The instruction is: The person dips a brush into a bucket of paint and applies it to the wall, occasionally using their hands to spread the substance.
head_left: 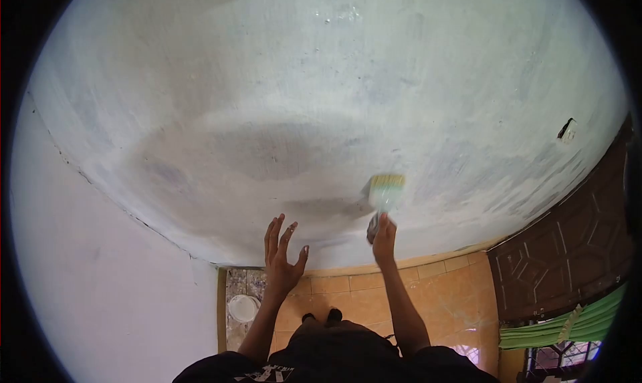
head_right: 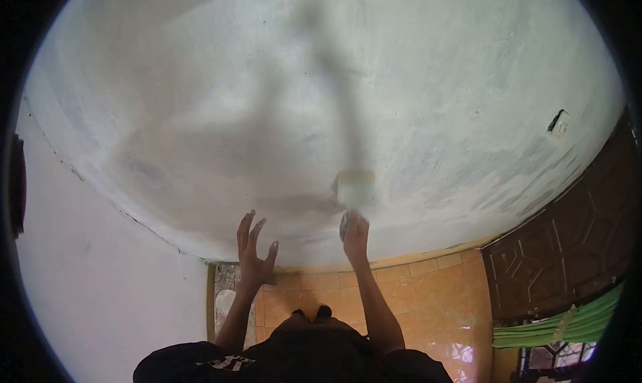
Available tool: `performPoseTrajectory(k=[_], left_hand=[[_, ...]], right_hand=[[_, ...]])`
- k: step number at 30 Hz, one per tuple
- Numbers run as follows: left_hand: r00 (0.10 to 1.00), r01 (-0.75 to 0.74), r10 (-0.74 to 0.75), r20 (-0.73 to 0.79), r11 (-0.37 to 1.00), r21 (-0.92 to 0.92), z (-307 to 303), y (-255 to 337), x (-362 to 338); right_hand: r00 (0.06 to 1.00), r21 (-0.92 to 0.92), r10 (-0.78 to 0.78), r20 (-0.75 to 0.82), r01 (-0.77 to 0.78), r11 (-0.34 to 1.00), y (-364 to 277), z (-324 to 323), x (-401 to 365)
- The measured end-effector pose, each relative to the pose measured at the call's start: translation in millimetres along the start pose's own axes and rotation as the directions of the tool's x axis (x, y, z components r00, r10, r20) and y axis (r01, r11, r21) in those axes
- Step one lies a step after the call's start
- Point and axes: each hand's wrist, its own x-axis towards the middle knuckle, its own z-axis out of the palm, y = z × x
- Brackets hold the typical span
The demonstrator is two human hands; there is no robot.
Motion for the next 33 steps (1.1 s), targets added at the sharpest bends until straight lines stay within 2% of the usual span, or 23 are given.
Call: performPoseTrajectory(k=[2,3,5,7,10,11,14,15,17,20,22,23,24,25,27,29,30,31,32,33], left_hand=[[1.0,0.021,-0.021,-0.007,1.0,-0.013,0,-4,-7],[1.0,0.026,-0.026,-0.017,0.999,-0.022,1,-5,-10],[0.999,0.049,-0.05,-0.01,0.994,-0.101,11,-12,-13],[0.995,0.1,-0.09,0.053,0.969,-0.226,22,-24,-20],[0.991,0.097,-0.062,0.12,0.943,-0.317,32,-14,-12],[0.992,0.053,-0.014,0.121,0.942,-0.33,37,-13,-8],[0.986,-0.059,0.11,0.129,0.936,-0.346,48,-1,6],[0.982,-0.097,0.147,0.121,0.933,-0.347,50,8,15],[0.978,-0.145,0.188,0.09,0.923,-0.355,55,16,23],[0.982,-0.164,0.185,0.027,0.922,-0.351,69,30,34],[0.985,-0.159,0.173,0.018,0.939,-0.304,75,44,36],[0.989,-0.137,0.147,0.009,0.941,-0.31,79,51,33],[0.992,-0.12,0.127,0.0,0.941,-0.316,85,58,31],[0.993,-0.113,0.114,-0.015,0.94,-0.323,92,65,30],[0.999,-0.045,0.046,-0.007,0.929,-0.368,104,79,26],[1.0,-0.003,0.004,0.0,0.923,-0.386,113,85,21],[1.0,0.005,-0.006,0.0,0.925,-0.381,119,86,18],[1.0,0.014,-0.016,-0.003,0.927,-0.375,124,88,18],[1.0,-0.006,-0.001,-0.017,0.927,-0.376,127,89,18],[0.999,-0.024,0.014,-0.029,0.927,-0.375,127,89,18]], right_hand=[[0.99,-0.05,0.132,-0.045,-0.135,0.99,22,-6,-34],[0.988,0.014,0.156,-0.019,-0.156,0.988,16,-3,-44],[0.99,0.027,0.133,-0.052,-0.131,0.991,-11,1,-38],[0.999,0.025,0.008,-0.052,-0.007,1.0,-54,5,-9],[0.994,0.003,-0.058,-0.096,0.059,0.998,-93,6,33],[0.989,-0.018,-0.06,-0.134,0.058,0.998,-93,4,37],[0.998,0.109,-0.06,-0.023,0.062,0.992,-34,-24,31],[0.998,0.057,-0.038,-0.054,0.041,0.998,-13,-28,18],[0.993,0.074,0.1,-0.06,-0.096,0.993,15,-37,-12],[0.996,0.05,0.086,-0.023,-0.085,0.995,-9,-46,-23],[0.983,-0.081,-0.102,-0.152,0.091,0.993,-58,-42,-1],[0.923,-0.333,-0.306,-0.233,0.22,0.917,-51,-53,19],[0.982,-0.125,-0.151,-0.113,0.136,0.983,-107,-49,27],[0.995,-0.005,-0.034,-0.089,0.033,0.999,-125,-55,38],[0.997,-0.057,-0.063,-0.037,0.061,0.997,-123,-74,52],[0.993,-0.139,-0.118,0.015,0.119,0.983,-88,-97,53],[0.985,-0.317,-0.163,0.057,0.173,0.933,-53,-116,51],[1.0,-0.086,0.029,-0.002,-0.029,0.996,-54,-114,28],[0.987,-0.053,0.162,-0.016,-0.162,0.985,-49,-116,12],[0.988,-0.087,0.155,0.022,-0.153,0.984,-41,-119,0]])
